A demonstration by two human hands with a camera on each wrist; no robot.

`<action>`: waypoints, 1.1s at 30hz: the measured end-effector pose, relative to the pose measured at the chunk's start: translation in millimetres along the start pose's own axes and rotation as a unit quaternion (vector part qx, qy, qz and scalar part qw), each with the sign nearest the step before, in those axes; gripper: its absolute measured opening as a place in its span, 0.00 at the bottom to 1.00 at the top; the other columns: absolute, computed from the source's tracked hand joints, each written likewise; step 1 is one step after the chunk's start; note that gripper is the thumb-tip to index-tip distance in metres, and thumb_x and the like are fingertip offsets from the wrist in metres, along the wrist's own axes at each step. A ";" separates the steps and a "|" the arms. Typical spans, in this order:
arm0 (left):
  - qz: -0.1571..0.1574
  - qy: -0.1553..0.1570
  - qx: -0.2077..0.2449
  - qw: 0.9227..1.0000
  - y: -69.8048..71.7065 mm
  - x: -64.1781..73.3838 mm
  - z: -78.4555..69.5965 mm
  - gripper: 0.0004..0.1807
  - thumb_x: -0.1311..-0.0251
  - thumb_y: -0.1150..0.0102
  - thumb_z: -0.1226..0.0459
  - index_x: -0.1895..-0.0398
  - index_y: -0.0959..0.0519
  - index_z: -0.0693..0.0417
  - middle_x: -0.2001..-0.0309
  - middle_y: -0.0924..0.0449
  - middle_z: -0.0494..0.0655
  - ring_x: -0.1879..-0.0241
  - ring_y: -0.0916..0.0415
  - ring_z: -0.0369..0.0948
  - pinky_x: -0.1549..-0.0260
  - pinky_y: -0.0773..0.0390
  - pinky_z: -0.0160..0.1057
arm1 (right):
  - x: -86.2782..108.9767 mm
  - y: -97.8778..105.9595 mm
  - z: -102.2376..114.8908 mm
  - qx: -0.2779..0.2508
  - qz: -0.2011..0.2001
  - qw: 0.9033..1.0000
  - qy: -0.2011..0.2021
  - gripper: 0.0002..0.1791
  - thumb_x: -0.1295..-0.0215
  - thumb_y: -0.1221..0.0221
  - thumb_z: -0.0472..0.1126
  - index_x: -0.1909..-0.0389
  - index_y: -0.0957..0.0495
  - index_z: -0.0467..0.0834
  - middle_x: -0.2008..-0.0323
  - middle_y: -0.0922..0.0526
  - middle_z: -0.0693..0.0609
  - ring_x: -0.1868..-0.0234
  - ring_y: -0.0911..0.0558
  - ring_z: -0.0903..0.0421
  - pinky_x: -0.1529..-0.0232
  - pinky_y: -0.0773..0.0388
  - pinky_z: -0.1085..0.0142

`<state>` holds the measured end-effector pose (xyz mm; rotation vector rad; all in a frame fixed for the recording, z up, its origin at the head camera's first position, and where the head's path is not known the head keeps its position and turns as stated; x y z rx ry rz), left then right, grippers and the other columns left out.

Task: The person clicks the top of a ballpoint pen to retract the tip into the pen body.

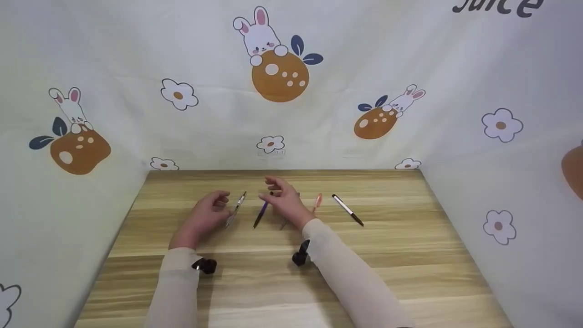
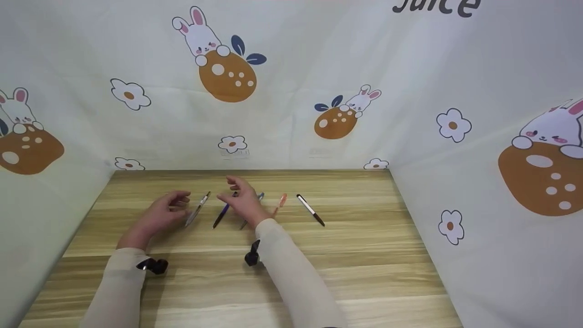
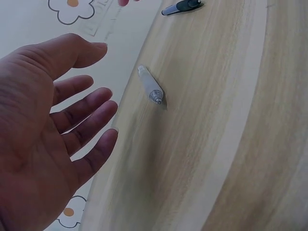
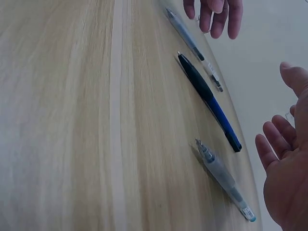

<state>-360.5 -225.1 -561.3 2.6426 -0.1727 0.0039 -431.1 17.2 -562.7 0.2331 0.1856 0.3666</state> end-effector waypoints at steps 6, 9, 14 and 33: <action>0.000 0.005 -0.011 1.000 1.1 0.3 4.0 0.35 0.28 0.29 0.64 0.21 0.29 0.62 0.28 0.25 0.64 0.29 0.26 0.60 0.26 0.28 0.62 | -4.3 -8.2 2.6 -0.013 0.007 1.000 0.003 0.35 0.26 0.27 0.40 0.23 0.27 0.39 0.26 0.25 0.35 0.27 0.24 0.37 0.26 0.25 0.49; 0.000 0.007 -0.015 1.000 1.7 1.1 6.3 0.35 0.28 0.28 0.63 0.21 0.29 0.62 0.28 0.24 0.64 0.29 0.25 0.60 0.27 0.27 0.62 | -5.1 -12.2 3.7 -0.013 0.009 1.000 -0.005 0.35 0.26 0.27 0.41 0.22 0.26 0.40 0.25 0.25 0.37 0.27 0.24 0.39 0.27 0.24 0.51; -0.005 0.009 -0.034 0.999 -0.6 -0.1 7.7 0.34 0.28 0.28 0.64 0.23 0.27 0.63 0.30 0.23 0.64 0.32 0.23 0.59 0.29 0.25 0.61 | -7.8 -18.0 4.5 -0.009 0.005 1.000 -0.012 0.33 0.25 0.28 0.41 0.23 0.25 0.42 0.27 0.22 0.41 0.27 0.24 0.40 0.27 0.24 0.52; -0.006 -0.014 -0.068 0.998 -13.5 -10.4 13.6 0.31 0.34 0.24 0.67 0.29 0.21 0.67 0.44 0.14 0.59 0.43 0.15 0.53 0.38 0.18 0.58 | -11.3 -35.5 -3.3 -0.015 0.015 1.000 -0.002 0.32 0.24 0.29 0.40 0.23 0.25 0.44 0.28 0.25 0.34 0.30 0.21 0.36 0.32 0.20 0.52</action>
Point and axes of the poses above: each hand's wrist, its own x-axis away from the middle knuckle, its own y-axis out of the back of the hand, z = x × y, the point moved 7 cm from there along -x, towards the middle knuckle
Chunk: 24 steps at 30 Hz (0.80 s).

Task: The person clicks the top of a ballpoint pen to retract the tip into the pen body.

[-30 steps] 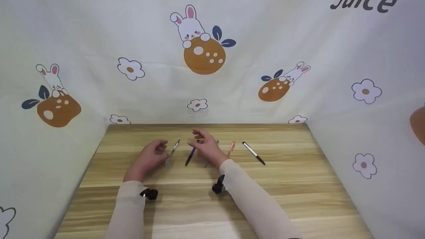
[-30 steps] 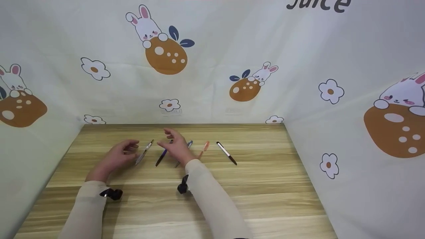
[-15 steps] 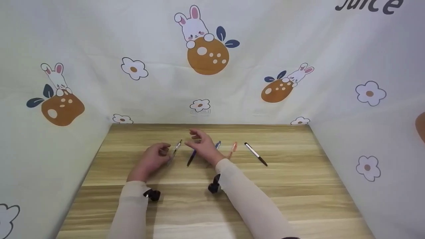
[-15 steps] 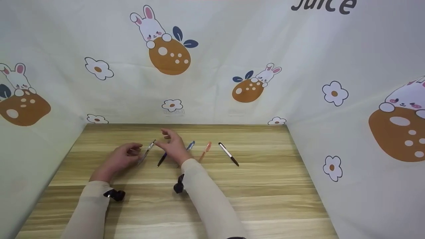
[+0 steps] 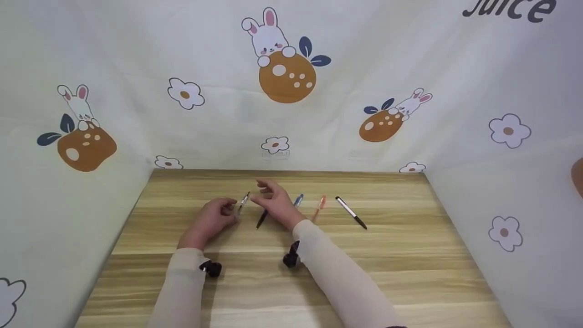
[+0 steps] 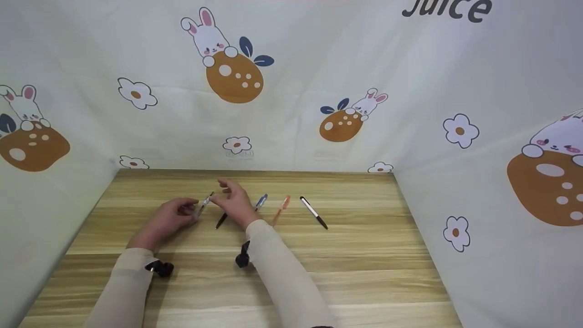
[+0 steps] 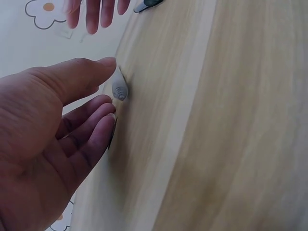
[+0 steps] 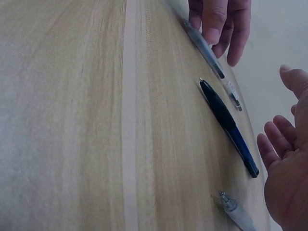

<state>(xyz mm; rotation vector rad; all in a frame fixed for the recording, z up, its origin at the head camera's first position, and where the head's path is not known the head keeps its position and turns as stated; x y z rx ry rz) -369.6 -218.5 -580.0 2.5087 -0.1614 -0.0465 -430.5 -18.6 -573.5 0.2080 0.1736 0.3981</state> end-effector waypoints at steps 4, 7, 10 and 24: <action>-0.001 -0.009 -0.007 1.000 -2.3 -2.9 -1.2 0.30 0.35 0.24 0.69 0.31 0.21 0.68 0.46 0.12 0.58 0.45 0.14 0.54 0.38 0.18 0.59 | -1.0 -2.6 -0.9 -0.001 0.002 1.000 -0.002 0.32 0.24 0.29 0.41 0.22 0.25 0.44 0.27 0.24 0.34 0.30 0.21 0.37 0.31 0.20 0.54; -0.004 -0.011 -0.013 1.000 -3.8 -4.8 -1.7 0.29 0.35 0.23 0.69 0.32 0.20 0.68 0.47 0.12 0.58 0.45 0.14 0.54 0.38 0.18 0.58 | -1.5 -3.0 -1.2 -0.003 -0.001 1.000 -0.004 0.32 0.24 0.29 0.41 0.23 0.25 0.44 0.28 0.24 0.35 0.30 0.21 0.37 0.32 0.20 0.54; -0.008 -0.020 -0.029 0.999 -5.3 -6.4 -3.4 0.27 0.36 0.23 0.70 0.35 0.18 0.69 0.48 0.13 0.59 0.47 0.14 0.55 0.40 0.17 0.59 | -1.4 -2.8 -1.3 -0.003 -0.004 1.000 -0.005 0.32 0.24 0.29 0.40 0.23 0.24 0.44 0.28 0.24 0.35 0.30 0.21 0.37 0.32 0.19 0.53; -0.020 -0.022 -0.077 0.997 -7.0 -7.5 -8.6 0.16 0.34 0.30 0.72 0.44 0.12 0.63 0.55 0.10 0.52 0.51 0.14 0.51 0.43 0.16 0.58 | 2.0 -4.2 -1.7 0.003 0.008 1.000 -0.017 0.34 0.24 0.28 0.44 0.22 0.26 0.44 0.27 0.24 0.37 0.29 0.21 0.39 0.32 0.20 0.54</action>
Point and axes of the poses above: each hand's wrist, its own x-axis away from the middle knuckle, its own y-axis out of the back of the hand, z = x × y, the point moved 7 cm from there along -x, towards the middle knuckle
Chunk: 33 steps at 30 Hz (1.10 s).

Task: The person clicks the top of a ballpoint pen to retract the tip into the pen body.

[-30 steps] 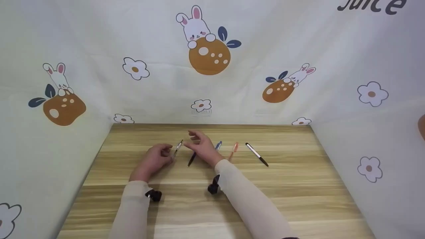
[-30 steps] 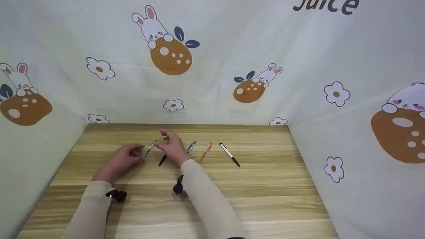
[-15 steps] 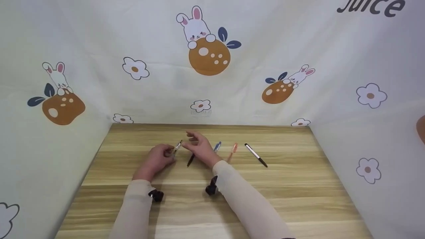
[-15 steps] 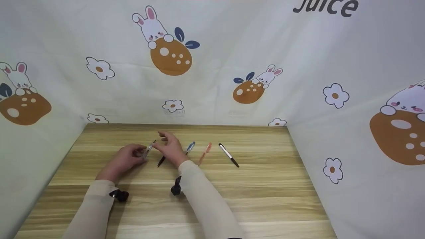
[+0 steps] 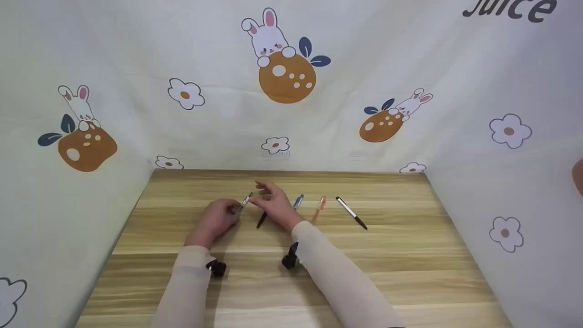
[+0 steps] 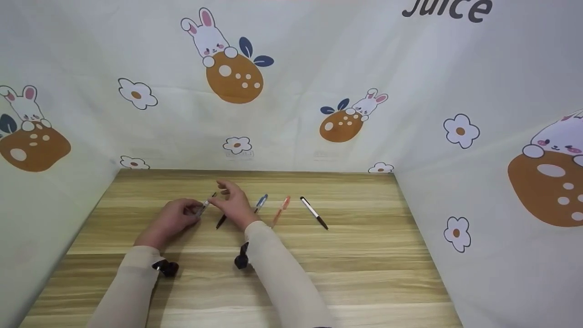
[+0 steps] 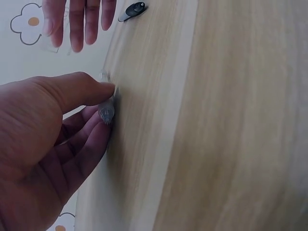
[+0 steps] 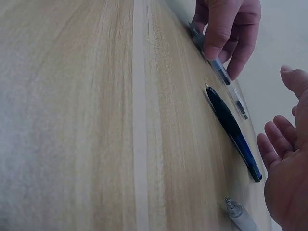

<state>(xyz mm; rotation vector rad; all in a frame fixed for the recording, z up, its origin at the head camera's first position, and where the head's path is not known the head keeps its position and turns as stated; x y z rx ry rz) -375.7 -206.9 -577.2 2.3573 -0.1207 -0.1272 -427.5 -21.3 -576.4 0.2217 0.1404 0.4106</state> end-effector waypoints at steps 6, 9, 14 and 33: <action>-0.006 -0.002 -0.012 1.000 1.5 -0.3 -1.8 0.16 0.36 0.31 0.73 0.45 0.11 0.63 0.57 0.11 0.50 0.54 0.15 0.49 0.47 0.16 0.57 | -1.6 1.1 -0.4 -0.004 -0.010 1.000 0.001 0.33 0.25 0.28 0.42 0.23 0.24 0.41 0.27 0.23 0.36 0.30 0.21 0.40 0.34 0.19 0.55; -0.008 0.004 -0.006 1.000 3.0 0.1 -3.4 0.18 0.38 0.31 0.74 0.44 0.12 0.63 0.58 0.11 0.51 0.55 0.15 0.48 0.48 0.15 0.56 | -2.4 2.1 -0.4 -0.002 -0.016 1.000 0.003 0.33 0.25 0.27 0.42 0.24 0.24 0.40 0.28 0.23 0.36 0.31 0.20 0.40 0.34 0.19 0.56; -0.012 0.006 0.011 1.000 7.5 1.0 -9.8 0.20 0.39 0.31 0.75 0.42 0.13 0.63 0.59 0.12 0.50 0.57 0.16 0.47 0.50 0.15 0.53 | -4.3 4.1 0.5 -0.004 -0.039 0.999 0.009 0.31 0.26 0.28 0.39 0.26 0.23 0.39 0.29 0.22 0.35 0.32 0.19 0.40 0.33 0.20 0.53; -0.009 0.004 0.059 0.998 10.4 1.1 -29.3 0.24 0.38 0.31 0.75 0.37 0.14 0.59 0.55 0.12 0.50 0.55 0.15 0.46 0.53 0.13 0.48 | -7.7 11.1 4.4 -0.032 -0.107 0.993 -0.028 0.28 0.27 0.28 0.40 0.30 0.21 0.35 0.42 0.13 0.46 0.44 0.13 0.51 0.44 0.13 0.61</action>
Point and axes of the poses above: each hand's wrist, its own x-axis away from the middle knuckle, its own y-axis out of the back of the hand, z = x × y, the point moved 7 cm from there along -x, towards the middle knuckle
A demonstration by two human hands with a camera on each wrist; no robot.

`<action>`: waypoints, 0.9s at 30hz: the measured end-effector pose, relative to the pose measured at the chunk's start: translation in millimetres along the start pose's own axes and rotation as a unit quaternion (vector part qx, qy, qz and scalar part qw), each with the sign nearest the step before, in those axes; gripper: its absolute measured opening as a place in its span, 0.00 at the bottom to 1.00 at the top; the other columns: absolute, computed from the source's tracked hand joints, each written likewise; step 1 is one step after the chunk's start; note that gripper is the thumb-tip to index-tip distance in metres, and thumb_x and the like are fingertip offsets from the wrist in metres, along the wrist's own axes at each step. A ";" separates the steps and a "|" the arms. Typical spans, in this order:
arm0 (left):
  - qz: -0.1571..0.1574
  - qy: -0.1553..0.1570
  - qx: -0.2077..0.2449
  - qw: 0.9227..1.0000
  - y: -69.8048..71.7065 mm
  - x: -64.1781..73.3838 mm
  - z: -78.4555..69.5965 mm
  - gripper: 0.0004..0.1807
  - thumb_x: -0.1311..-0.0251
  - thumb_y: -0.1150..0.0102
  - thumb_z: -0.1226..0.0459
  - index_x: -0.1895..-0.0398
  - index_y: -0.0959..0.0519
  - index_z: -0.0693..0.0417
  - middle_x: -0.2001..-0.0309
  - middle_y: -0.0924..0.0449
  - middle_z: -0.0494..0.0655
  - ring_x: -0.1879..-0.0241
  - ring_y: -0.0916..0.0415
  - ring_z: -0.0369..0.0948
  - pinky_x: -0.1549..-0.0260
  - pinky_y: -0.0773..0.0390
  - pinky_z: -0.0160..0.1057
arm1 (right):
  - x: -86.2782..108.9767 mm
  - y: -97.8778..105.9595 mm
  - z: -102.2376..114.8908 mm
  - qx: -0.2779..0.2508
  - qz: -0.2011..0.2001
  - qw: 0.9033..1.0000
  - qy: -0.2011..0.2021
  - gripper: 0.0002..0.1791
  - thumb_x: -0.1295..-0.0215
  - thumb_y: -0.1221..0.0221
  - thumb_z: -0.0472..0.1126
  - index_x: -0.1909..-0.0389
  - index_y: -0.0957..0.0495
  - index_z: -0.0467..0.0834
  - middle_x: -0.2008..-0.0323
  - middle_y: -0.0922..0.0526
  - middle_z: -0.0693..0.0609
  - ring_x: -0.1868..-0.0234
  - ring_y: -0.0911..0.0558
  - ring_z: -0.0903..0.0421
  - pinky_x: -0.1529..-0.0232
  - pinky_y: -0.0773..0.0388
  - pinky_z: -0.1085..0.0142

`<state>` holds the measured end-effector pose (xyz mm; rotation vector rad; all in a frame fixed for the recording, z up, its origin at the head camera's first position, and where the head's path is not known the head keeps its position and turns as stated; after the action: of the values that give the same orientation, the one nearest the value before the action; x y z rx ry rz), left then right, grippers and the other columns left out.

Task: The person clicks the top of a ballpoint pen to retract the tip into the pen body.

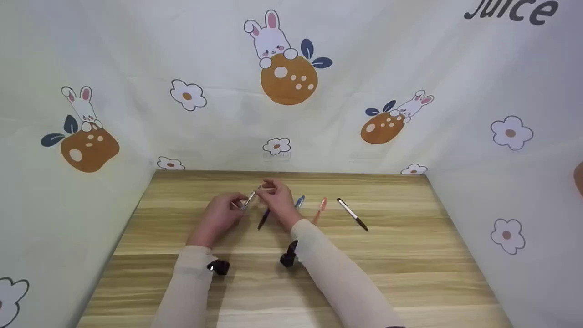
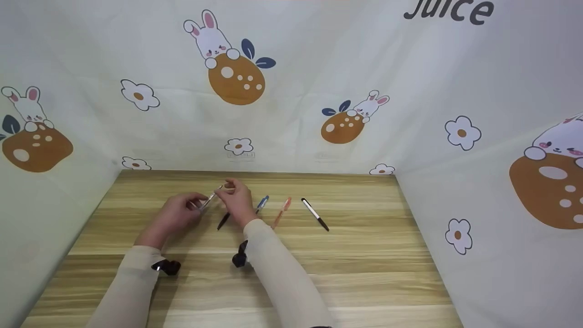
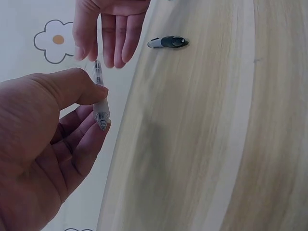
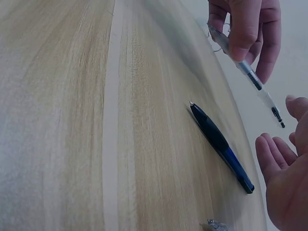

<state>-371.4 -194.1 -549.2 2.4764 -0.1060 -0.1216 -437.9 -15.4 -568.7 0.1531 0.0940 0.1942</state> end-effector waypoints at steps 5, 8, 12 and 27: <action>0.002 -0.008 0.008 1.000 -3.3 -0.7 -6.5 0.24 0.37 0.31 0.75 0.37 0.14 0.58 0.54 0.12 0.50 0.54 0.15 0.46 0.51 0.13 0.49 | 0.4 0.5 -0.8 -0.034 -0.002 0.999 -0.010 0.29 0.28 0.27 0.37 0.31 0.22 0.32 0.47 0.13 0.45 0.48 0.13 0.53 0.47 0.11 0.58; -0.001 -0.016 0.010 1.000 -4.7 -1.7 -8.9 0.23 0.37 0.31 0.76 0.38 0.14 0.59 0.54 0.13 0.50 0.54 0.15 0.47 0.51 0.13 0.50 | 0.0 0.7 -1.1 -0.055 -0.004 0.998 -0.013 0.27 0.29 0.27 0.35 0.32 0.21 0.33 0.50 0.13 0.45 0.51 0.12 0.53 0.48 0.10 0.57; -0.003 -0.018 0.013 1.000 -6.0 -2.0 -9.3 0.23 0.37 0.32 0.76 0.38 0.14 0.59 0.54 0.13 0.51 0.53 0.15 0.47 0.51 0.13 0.51 | -0.2 1.3 -1.9 -0.078 -0.003 0.997 -0.017 0.24 0.28 0.29 0.32 0.33 0.21 0.34 0.53 0.12 0.45 0.55 0.11 0.53 0.49 0.10 0.60; -0.003 0.000 0.069 0.998 -14.3 0.0 -10.0 0.23 0.35 0.34 0.75 0.37 0.14 0.57 0.53 0.13 0.52 0.52 0.15 0.48 0.51 0.13 0.48 | -1.5 2.8 -2.1 -0.173 -0.011 0.985 -0.023 0.19 0.30 0.32 0.24 0.40 0.19 0.30 0.53 0.14 0.39 0.54 0.12 0.54 0.46 0.10 0.58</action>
<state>-369.6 -176.7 -550.1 2.6139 -0.1111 -0.1212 -440.1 -12.7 -570.2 -0.1900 0.0159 0.1820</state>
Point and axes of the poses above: each hand's wrist, its own x-axis away from the middle knuckle, its own y-axis out of the back of the hand, z = x × y, the point moved 7 cm from there along -x, towards the middle knuckle
